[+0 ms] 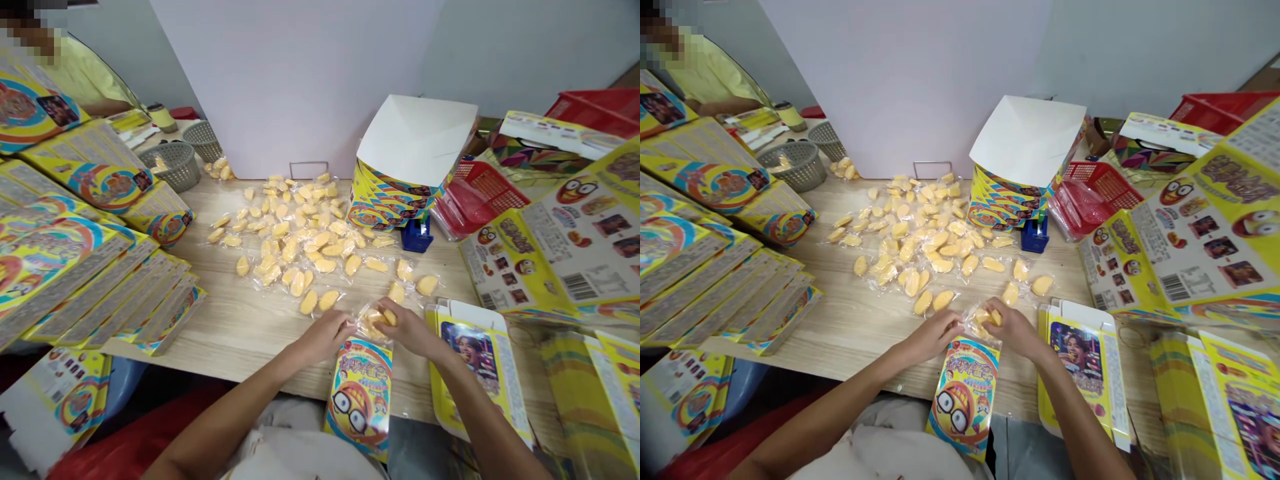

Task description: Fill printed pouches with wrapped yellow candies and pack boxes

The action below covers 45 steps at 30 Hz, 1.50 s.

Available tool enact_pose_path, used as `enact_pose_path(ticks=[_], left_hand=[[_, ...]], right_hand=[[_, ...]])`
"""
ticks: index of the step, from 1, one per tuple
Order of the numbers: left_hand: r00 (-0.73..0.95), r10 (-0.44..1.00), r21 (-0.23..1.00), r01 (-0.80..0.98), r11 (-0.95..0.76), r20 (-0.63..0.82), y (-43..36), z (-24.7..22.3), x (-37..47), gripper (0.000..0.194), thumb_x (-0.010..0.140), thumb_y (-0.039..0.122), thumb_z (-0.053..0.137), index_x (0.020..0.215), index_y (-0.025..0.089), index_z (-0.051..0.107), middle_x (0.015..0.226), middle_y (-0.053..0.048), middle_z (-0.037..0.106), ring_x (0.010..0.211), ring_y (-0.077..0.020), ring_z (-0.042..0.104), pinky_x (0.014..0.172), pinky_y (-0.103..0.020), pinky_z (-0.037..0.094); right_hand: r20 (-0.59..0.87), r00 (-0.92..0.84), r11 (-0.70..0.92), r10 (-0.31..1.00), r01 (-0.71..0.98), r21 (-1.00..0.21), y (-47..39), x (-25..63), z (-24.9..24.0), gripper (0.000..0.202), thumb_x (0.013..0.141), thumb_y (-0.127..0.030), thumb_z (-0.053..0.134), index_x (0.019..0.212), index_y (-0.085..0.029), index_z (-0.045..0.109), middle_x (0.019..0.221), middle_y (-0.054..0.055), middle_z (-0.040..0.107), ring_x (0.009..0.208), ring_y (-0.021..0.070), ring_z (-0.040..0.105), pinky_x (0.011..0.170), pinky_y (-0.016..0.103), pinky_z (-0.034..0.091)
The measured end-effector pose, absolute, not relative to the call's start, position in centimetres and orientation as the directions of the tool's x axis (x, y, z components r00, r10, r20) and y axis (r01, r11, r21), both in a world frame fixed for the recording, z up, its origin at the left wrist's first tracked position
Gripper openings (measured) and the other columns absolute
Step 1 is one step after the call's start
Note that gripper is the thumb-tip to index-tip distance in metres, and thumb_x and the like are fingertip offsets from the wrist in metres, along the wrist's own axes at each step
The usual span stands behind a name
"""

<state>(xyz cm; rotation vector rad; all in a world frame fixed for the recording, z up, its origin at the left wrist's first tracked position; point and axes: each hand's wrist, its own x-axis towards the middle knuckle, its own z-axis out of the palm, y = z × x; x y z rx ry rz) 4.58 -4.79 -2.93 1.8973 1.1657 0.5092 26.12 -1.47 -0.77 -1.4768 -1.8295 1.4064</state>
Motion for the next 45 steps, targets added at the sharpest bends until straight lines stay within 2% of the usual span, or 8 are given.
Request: enact_pose_path(ticks=[7,14,21,29,35,39,42,45], left_hand=[[0.462,0.879,0.909,0.406,-0.093,-0.116,-5.7,-3.2,5.2,0.025,0.089,0.039,0.043,0.103,0.018,0.044,0.086,-0.001,0.053,0.076,-0.0118,0.052,0.067,-0.024,0.043],[0.446,0.882,0.907,0.418,-0.055,-0.152,-4.6,-3.8,5.6,0.04,0.086,0.034,0.048,0.121,0.016,0.04,0.084,-0.002,0.057,0.078,-0.0139,0.053,0.071,-0.027,0.043],[0.477,0.871,0.873,0.47,-0.134,-0.123,-4.4,-3.8,5.6,0.017,0.086,0.031,0.048,0.081,0.016,0.054,0.081,-0.003,0.057,0.078,-0.0156,0.052,0.074,-0.03,0.04],[0.561,0.821,0.875,0.446,-0.189,-0.108,-4.9,-4.0,6.0,0.034,0.085,0.04,0.051,0.108,0.016,0.055,0.084,-0.003,0.063,0.072,-0.0132,0.055,0.067,-0.025,0.042],[0.59,0.805,0.841,0.463,-0.281,-0.056,-4.4,-3.4,6.2,0.027,0.086,0.039,0.05,0.088,0.02,0.069,0.079,-0.004,0.065,0.084,-0.0175,0.052,0.084,-0.032,0.036],[0.582,0.811,0.835,0.476,-0.276,-0.063,-4.5,-3.4,6.1,0.03,0.087,0.037,0.049,0.074,0.017,0.067,0.073,-0.004,0.06,0.08,-0.0171,0.051,0.079,-0.03,0.038],[0.528,0.845,0.848,0.481,-0.222,-0.078,-4.9,-3.3,5.9,0.029,0.089,0.038,0.044,0.087,0.015,0.062,0.08,-0.004,0.059,0.078,-0.0156,0.052,0.07,-0.027,0.041],[0.52,0.852,0.857,0.465,-0.222,-0.062,-5.0,-3.0,5.8,0.032,0.09,0.038,0.042,0.111,0.017,0.054,0.092,-0.005,0.06,0.079,-0.0142,0.054,0.069,-0.025,0.043]], right_hand=[[-0.456,-0.502,-0.206,0.735,0.474,-0.856,-1.9,26.5,0.2,0.025,0.063,-0.042,0.065,0.074,-0.02,0.061,0.071,-0.001,0.061,0.071,0.0199,0.058,0.067,0.032,0.047],[-0.399,-0.274,-0.213,0.875,0.521,-0.826,-0.8,28.4,-0.5,0.032,0.075,-0.045,0.053,0.094,-0.02,0.054,0.084,0.003,0.06,0.081,0.0217,0.056,0.075,0.035,0.043],[-0.344,-0.354,-0.077,0.87,0.59,-0.804,-1.7,27.1,-1.1,0.014,0.066,-0.031,0.06,0.075,-0.02,0.06,0.074,0.001,0.062,0.071,0.0208,0.054,0.069,0.034,0.042],[-0.459,-0.547,-0.123,0.7,0.541,-0.832,-1.1,28.2,-0.2,0.022,0.062,-0.039,0.066,0.073,-0.02,0.064,0.074,-0.001,0.067,0.071,0.0199,0.059,0.067,0.031,0.047],[-0.345,-0.301,-0.1,0.889,0.607,-0.789,-0.5,28.0,-1.0,0.024,0.074,-0.043,0.051,0.08,-0.019,0.054,0.077,0.003,0.059,0.074,0.0202,0.053,0.071,0.035,0.042],[-0.37,-0.405,-0.06,0.836,0.603,-0.796,-1.8,26.8,-1.5,0.017,0.066,-0.035,0.062,0.072,-0.02,0.057,0.075,0.002,0.061,0.071,0.0198,0.053,0.067,0.033,0.043],[-0.444,-0.57,-0.078,0.691,0.552,-0.83,-2.4,27.1,-0.9,0.022,0.067,-0.041,0.064,0.068,-0.019,0.062,0.065,-0.001,0.062,0.059,0.0163,0.055,0.055,0.028,0.045],[-0.451,-0.611,-0.101,0.651,0.518,-0.849,-2.5,27.7,-0.4,0.032,0.076,-0.05,0.054,0.081,-0.02,0.064,0.069,-0.001,0.063,0.062,0.016,0.058,0.058,0.028,0.048]])
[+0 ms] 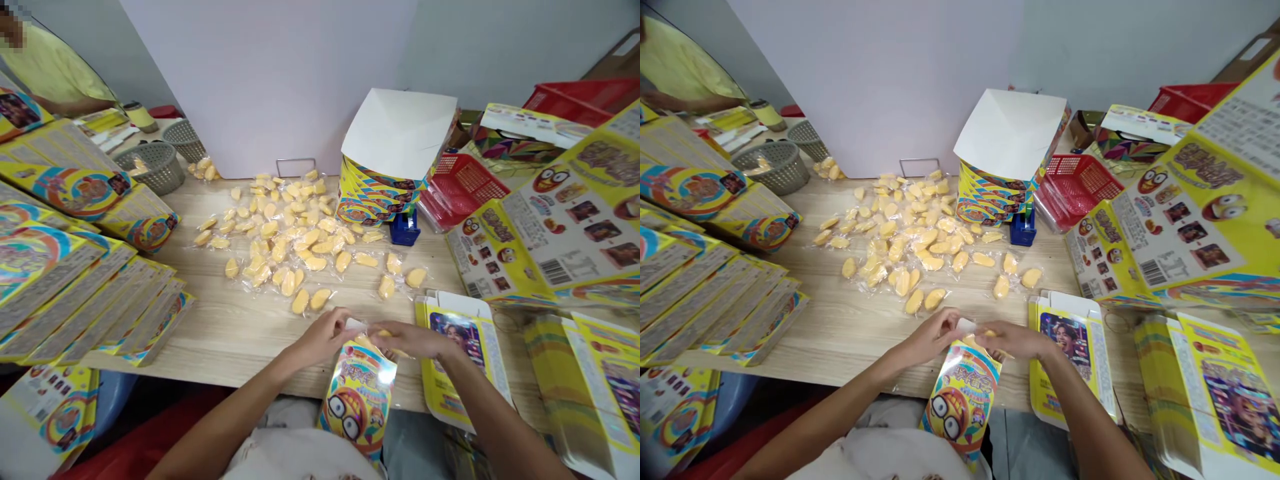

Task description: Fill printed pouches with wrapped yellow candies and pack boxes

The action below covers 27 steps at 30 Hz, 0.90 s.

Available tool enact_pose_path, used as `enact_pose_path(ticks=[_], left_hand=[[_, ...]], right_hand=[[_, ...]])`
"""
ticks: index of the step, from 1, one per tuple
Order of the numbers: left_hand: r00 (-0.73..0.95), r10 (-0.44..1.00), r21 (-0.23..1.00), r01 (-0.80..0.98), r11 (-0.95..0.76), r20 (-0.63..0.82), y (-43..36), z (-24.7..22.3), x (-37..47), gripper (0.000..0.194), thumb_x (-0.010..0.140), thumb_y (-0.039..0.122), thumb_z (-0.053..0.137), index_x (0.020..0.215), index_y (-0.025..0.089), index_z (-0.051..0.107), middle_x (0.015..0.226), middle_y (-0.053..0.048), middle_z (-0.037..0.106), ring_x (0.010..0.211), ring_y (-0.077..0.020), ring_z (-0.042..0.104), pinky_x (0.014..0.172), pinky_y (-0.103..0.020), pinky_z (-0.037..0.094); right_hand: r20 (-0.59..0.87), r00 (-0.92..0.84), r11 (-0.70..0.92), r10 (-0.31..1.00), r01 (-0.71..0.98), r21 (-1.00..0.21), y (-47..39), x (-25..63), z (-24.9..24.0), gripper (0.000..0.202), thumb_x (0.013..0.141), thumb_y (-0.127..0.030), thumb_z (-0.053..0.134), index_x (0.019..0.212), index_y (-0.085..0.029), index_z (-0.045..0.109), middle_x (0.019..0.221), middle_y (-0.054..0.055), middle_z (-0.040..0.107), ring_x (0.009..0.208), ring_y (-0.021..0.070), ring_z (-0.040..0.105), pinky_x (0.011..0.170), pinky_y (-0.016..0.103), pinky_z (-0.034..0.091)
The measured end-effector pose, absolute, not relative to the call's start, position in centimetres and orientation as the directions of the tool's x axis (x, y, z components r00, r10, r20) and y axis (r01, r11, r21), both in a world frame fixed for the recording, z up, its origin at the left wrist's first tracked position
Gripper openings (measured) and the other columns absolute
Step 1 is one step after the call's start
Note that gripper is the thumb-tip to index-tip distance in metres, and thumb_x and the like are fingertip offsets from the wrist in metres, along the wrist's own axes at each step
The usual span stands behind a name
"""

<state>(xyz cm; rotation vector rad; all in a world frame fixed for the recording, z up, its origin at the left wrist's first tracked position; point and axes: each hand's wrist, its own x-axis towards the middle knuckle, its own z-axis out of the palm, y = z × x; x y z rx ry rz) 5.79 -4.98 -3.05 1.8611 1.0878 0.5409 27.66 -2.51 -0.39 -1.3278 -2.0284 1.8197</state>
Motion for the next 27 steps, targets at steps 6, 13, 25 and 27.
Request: enact_pose_path(ticks=[6,13,25,27], left_hand=[[0.615,0.788,0.743,0.543,-0.392,-0.034,-4.1,-3.6,6.3,0.029,0.088,0.038,0.047,0.084,0.019,0.069,0.078,-0.006,0.065,0.082,-0.0189,0.056,0.081,-0.032,0.039],[0.603,0.795,0.752,0.555,-0.355,-0.07,-4.9,-3.7,6.9,0.021,0.08,0.037,0.059,0.073,0.019,0.065,0.071,-0.003,0.063,0.078,-0.0178,0.056,0.083,-0.031,0.039],[0.486,0.867,0.824,0.532,-0.194,-0.109,-6.3,-4.0,6.4,0.043,0.079,0.04,0.06,0.113,0.015,0.051,0.087,-0.005,0.067,0.076,-0.0148,0.062,0.068,-0.023,0.045],[0.58,0.811,0.792,0.529,-0.305,-0.075,-6.1,-4.5,7.1,0.042,0.082,0.044,0.057,0.114,0.018,0.055,0.08,-0.003,0.069,0.075,-0.0151,0.064,0.071,-0.023,0.044]], right_hand=[[-0.35,-0.47,-0.023,0.811,0.571,-0.82,-2.6,26.1,-2.2,0.025,0.075,-0.045,0.056,0.074,-0.02,0.059,0.077,0.004,0.062,0.08,0.0224,0.058,0.074,0.035,0.045],[-0.299,-0.442,0.031,0.846,0.6,-0.799,-1.4,25.1,-3.1,0.022,0.08,-0.045,0.047,0.081,-0.023,0.047,0.055,-0.002,0.055,0.054,0.0198,0.054,0.053,0.031,0.04],[-0.426,-0.625,-0.008,0.655,0.557,-0.83,-4.7,26.0,-1.8,0.04,0.085,-0.048,0.045,0.115,-0.025,0.06,0.119,0.007,0.062,0.111,0.0257,0.055,0.098,0.036,0.039],[-0.498,-0.639,-0.073,0.587,0.57,-0.818,-4.7,27.1,-1.6,0.042,0.082,-0.05,0.048,0.115,-0.026,0.061,0.122,0.007,0.06,0.115,0.0275,0.053,0.1,0.036,0.038]])
